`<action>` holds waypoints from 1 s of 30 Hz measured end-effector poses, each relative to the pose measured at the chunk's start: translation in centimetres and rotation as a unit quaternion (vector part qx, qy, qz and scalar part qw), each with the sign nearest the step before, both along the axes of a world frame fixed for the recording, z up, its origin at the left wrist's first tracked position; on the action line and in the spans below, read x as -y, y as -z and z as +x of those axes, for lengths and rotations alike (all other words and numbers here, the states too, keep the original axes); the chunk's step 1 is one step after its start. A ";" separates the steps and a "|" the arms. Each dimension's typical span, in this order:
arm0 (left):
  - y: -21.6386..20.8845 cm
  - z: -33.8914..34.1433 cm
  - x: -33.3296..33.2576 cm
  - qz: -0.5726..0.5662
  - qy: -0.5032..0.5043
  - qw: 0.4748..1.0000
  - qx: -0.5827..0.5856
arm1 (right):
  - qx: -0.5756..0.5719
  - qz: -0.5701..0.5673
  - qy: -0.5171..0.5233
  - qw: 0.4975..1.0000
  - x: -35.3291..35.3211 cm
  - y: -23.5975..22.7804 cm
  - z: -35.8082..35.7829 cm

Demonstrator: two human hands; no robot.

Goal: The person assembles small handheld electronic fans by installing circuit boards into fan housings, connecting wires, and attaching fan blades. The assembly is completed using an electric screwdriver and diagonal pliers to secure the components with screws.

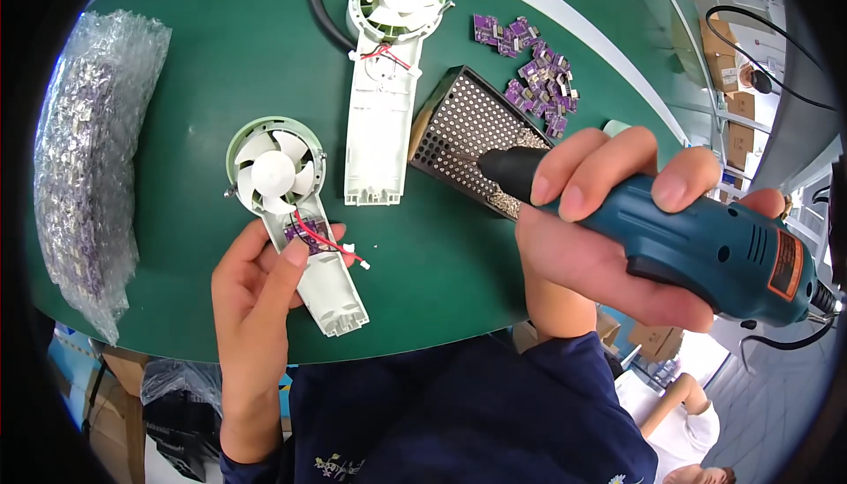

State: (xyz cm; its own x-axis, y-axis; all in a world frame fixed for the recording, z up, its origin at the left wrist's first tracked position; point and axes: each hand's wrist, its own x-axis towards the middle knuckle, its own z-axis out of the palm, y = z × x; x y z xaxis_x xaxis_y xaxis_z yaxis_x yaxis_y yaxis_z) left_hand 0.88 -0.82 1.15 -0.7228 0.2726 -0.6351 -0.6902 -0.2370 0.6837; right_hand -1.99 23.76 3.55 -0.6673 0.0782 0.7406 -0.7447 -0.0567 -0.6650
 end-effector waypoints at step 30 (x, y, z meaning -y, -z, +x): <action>0.2 0.0 0.0 0.037 -0.006 0.999 -0.003 | -0.006 0.026 -0.014 1.000 0.6 -0.3 -0.6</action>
